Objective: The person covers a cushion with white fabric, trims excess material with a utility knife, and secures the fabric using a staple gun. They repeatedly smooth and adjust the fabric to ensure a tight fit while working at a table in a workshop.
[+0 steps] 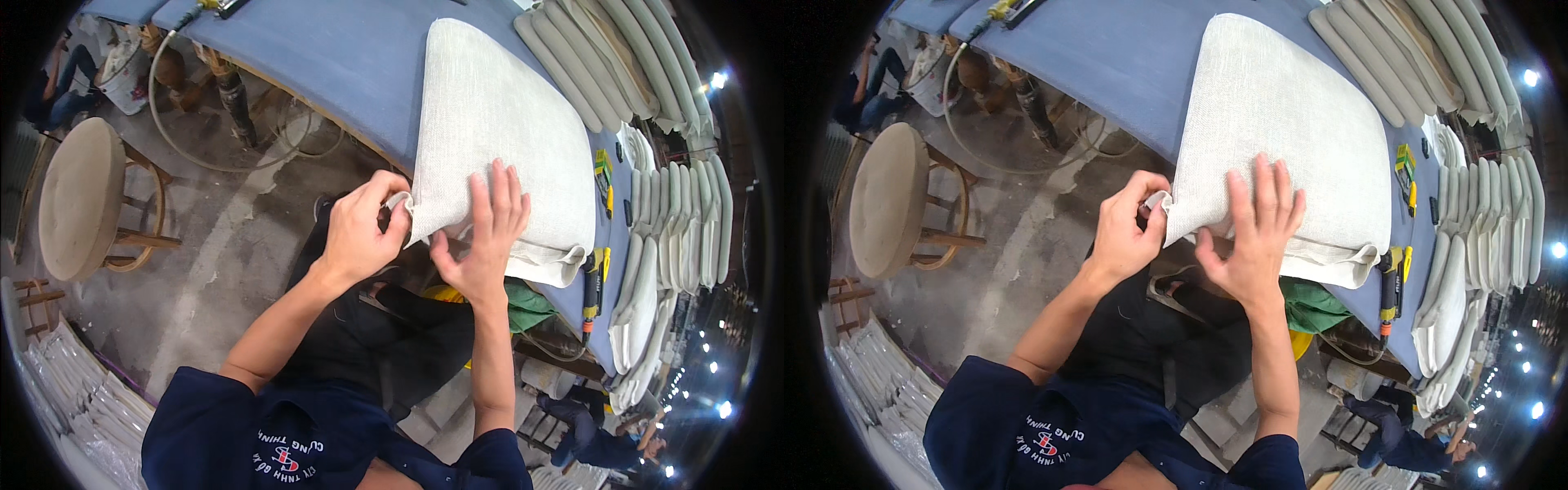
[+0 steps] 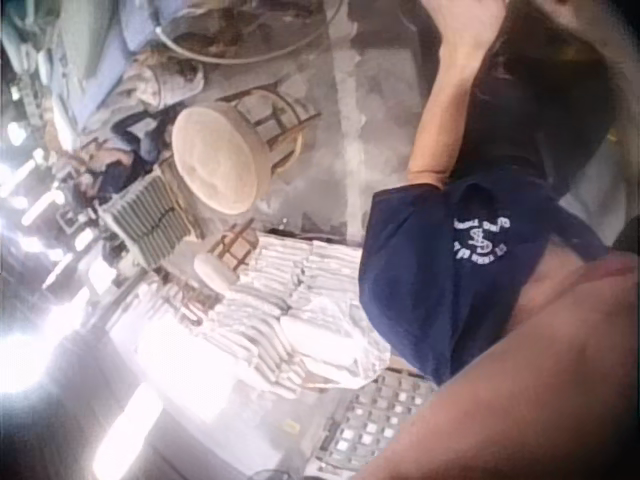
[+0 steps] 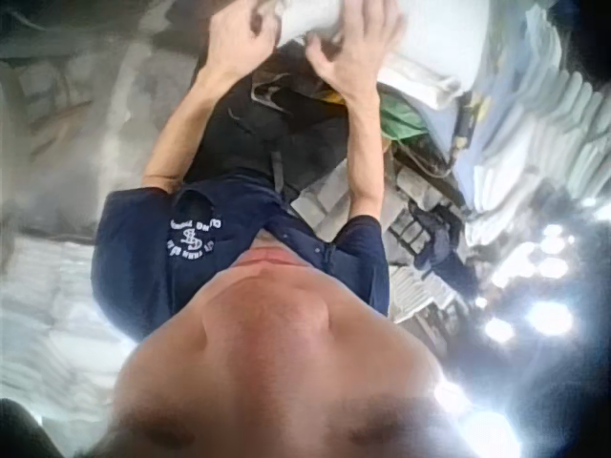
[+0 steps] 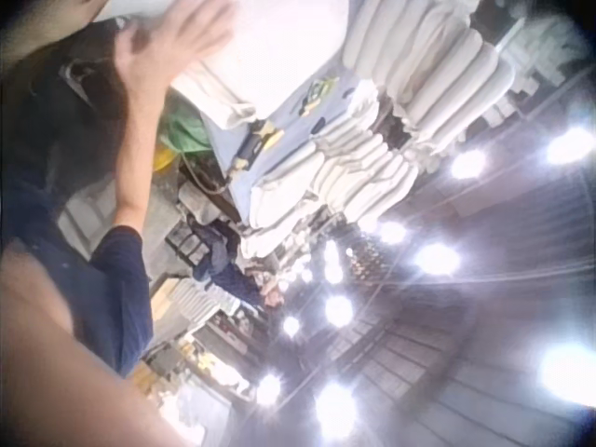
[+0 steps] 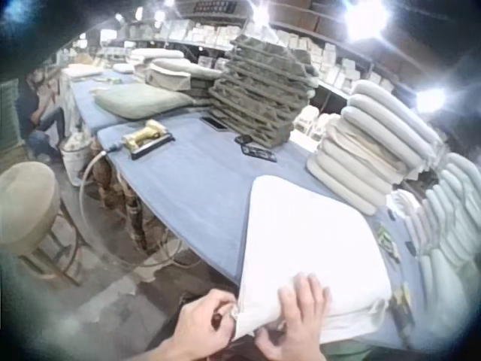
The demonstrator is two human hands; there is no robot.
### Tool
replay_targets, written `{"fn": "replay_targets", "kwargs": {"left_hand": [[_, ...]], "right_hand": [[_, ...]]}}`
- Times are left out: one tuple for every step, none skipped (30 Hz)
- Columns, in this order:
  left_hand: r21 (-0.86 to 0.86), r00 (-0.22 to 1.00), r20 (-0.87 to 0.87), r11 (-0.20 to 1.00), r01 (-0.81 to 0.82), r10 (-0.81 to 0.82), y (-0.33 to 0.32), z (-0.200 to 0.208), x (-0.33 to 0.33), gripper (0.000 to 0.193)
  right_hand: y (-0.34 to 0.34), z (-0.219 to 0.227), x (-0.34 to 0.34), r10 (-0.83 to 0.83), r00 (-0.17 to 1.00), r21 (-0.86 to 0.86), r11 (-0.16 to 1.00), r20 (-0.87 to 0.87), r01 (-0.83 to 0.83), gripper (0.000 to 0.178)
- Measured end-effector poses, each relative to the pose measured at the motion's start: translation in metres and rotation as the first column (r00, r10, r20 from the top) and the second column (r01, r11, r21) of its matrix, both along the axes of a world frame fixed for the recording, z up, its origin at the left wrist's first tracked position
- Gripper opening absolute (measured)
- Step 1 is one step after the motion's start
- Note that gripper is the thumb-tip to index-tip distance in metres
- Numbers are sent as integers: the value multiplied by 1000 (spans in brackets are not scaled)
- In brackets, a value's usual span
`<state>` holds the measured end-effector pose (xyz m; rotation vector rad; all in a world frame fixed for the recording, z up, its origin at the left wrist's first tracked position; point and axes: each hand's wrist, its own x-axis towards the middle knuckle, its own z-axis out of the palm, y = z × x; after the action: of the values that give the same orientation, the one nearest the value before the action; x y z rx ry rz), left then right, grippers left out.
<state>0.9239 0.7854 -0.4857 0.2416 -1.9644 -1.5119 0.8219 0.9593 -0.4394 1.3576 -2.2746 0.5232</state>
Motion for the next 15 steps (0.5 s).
{"fn": "replay_targets", "kwargs": {"left_hand": [[-70, 999, 14, 997, 34, -33, -10, -4, 3, 19], [-139, 998, 28, 988, 66, -62, -19, -10, 3, 13], [-172, 996, -53, 983, 68, -79, -24, -16, 2, 11], [-163, 991, -50, 980, 113, -123, -23, -16, 3, 11], [-160, 986, -44, 975, 154, -163, -26, -13, 5, 11], [-157, 978, -39, 968, 195, -203, -29, -9, 8, 10], [-107, 984, -33, 980, 169, -173, -29, -7, 7, 9], [-143, 981, -62, 975, 171, -182, -31, -9, 6, 10], [-177, 977, -91, 969, 173, -191, -34, -12, 3, 11], [-216, 972, -124, 961, 171, -201, -36, -13, -1, 11], [-241, 968, -112, 951, 192, -224, -39, -15, -1, 14], [-213, 971, -98, 958, 193, -217, -37, -17, -1, 15], [-198, 974, -85, 961, 192, -212, -36, -17, -1, 16], [-184, 976, -72, 964, 192, -207, -34, -15, -1, 17], [-105, 972, -80, 971, 213, -222, -31, -10, 0, 21]], "right_hand": [[-5, 0, 6, 10, 1000, 8, 1000, 10, -10, 90], [-12, 3, 13, 24, 999, 16, 1000, 21, -24, 88], [-16, 4, 16, 40, 999, 24, 999, 33, -41, 85], [-14, 3, 15, 23, 1000, 21, 1000, -6, -23, 83], [-13, -5, 13, 11, 999, 11, 1000, -42, -11, 80], [-13, -10, 10, 0, 997, 0, 1000, -77, 0, 78], [-17, -14, 9, 9, 995, -50, 999, -101, -14, 64], [-17, -15, 10, 15, 996, -50, 999, -83, -19, 60], [-15, -15, 9, 20, 998, -50, 999, -64, -23, 57], [-13, -14, 8, 25, 998, -52, 998, -51, -28, 55], [-12, -12, 7, 33, 999, -69, 997, -30, -35, 53], [-11, -12, 7, 28, 999, -65, 997, -36, -30, 53], [-13, -15, 6, 23, 999, -73, 997, -46, -26, 54], [-15, -18, 6, 17, 998, -81, 997, -55, -21, 54], [-17, -19, 7, 0, 998, -104, 995, -58, -6, 56]]}}
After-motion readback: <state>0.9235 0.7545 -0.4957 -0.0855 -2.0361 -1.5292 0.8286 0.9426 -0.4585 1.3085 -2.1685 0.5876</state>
